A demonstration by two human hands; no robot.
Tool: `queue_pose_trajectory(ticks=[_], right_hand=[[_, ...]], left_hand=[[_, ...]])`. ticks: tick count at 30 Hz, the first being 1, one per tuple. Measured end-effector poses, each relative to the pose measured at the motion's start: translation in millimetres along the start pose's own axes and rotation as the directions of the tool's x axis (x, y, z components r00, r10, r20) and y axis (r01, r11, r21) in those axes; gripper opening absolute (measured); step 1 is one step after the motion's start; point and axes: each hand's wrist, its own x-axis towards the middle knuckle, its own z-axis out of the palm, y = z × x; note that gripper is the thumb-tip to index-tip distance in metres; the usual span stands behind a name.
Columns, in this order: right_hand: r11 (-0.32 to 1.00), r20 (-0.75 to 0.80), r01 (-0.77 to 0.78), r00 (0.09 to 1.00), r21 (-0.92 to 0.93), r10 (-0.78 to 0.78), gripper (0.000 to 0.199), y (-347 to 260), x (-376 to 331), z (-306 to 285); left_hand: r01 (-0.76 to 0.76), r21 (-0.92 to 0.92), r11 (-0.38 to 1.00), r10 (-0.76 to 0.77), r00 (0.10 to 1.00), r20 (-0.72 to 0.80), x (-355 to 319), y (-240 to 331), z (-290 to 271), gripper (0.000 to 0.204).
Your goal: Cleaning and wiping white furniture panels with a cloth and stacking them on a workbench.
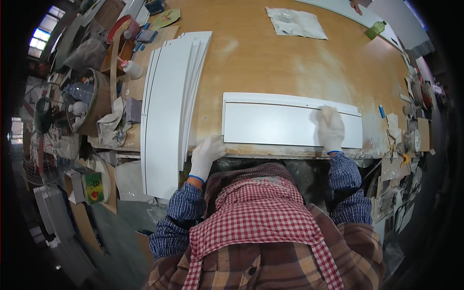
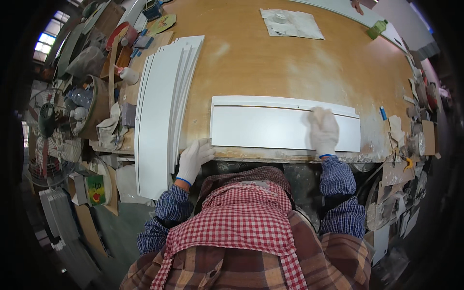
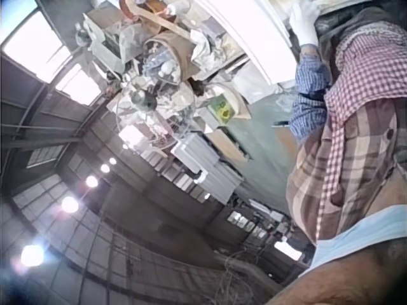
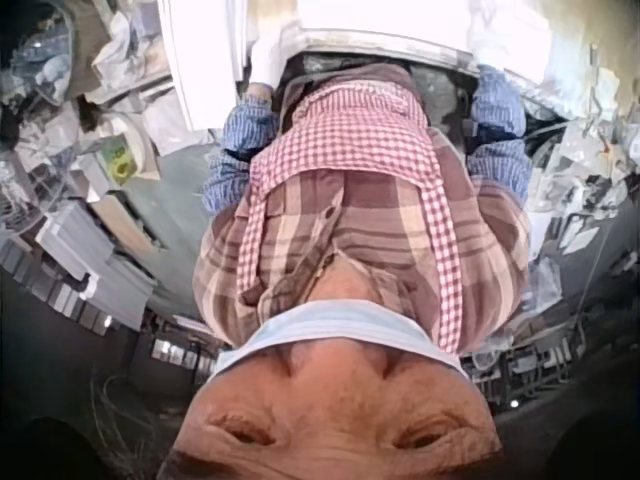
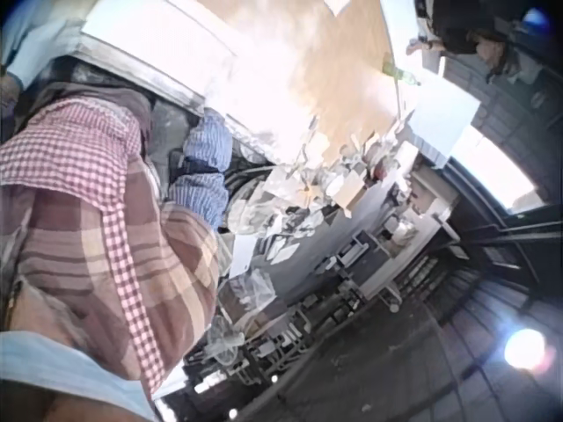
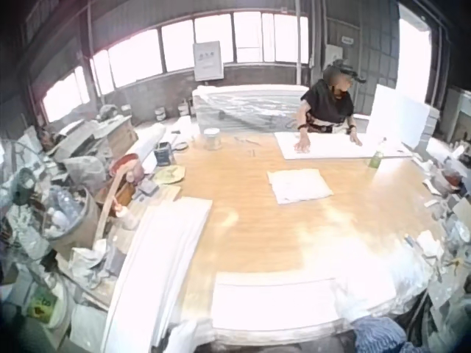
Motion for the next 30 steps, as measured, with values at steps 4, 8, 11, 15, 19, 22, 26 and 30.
queue_pose_trajectory(ticks=[4, 8, 11, 15, 19, 22, 26, 30], right_hand=[[0.922, -0.121, -0.326, 0.944, -0.21, 0.307, 0.042, 4, 15, 12], [0.976, 0.146, 0.207, 0.97, -0.072, -0.195, 0.02, -109, 24, 60], [0.81, 0.186, 0.54, 0.792, 0.228, -0.581, 0.022, -169, -12, 84], [0.714, 0.406, 0.601, 0.588, 0.359, -0.699, 0.029, -156, -24, 52], [0.82, 0.576, 0.494, 0.594, 0.29, -0.562, 0.034, -83, -20, 19], [0.866, 0.555, 0.455, 0.674, 0.208, -0.487, 0.035, -58, -25, 11], [0.799, 0.526, 0.52, 0.609, 0.3, -0.594, 0.04, -104, -25, 26], [0.708, 0.521, 0.624, 0.505, 0.331, -0.689, 0.046, -171, -19, 54]], left_hand=[[0.055, -0.117, 0.992, -0.038, 0.989, 0.141, 10, -7, 12, 0.066], [0.128, -0.337, 0.933, -0.101, 0.99, 0.097, 7, -3, 29, 0.073], [0.132, -0.309, 0.942, -0.134, 0.991, 0.014, 10, 1, 39, 0.068], [0.172, -0.028, 0.985, -0.175, 0.976, -0.131, 13, 15, 49, 0.068], [-0.041, 0.908, 0.418, 0.338, 0.934, -0.113, 36, 53, 67, 0.052], [-0.289, 0.947, 0.142, 0.279, 0.929, 0.242, 69, 97, 89, 0.051], [-0.456, 0.883, -0.115, 0.088, 0.881, 0.466, 123, 91, 93, 0.053], [-0.62, 0.78, -0.084, 0.09, 0.775, 0.626, 143, 74, 81, 0.053]])
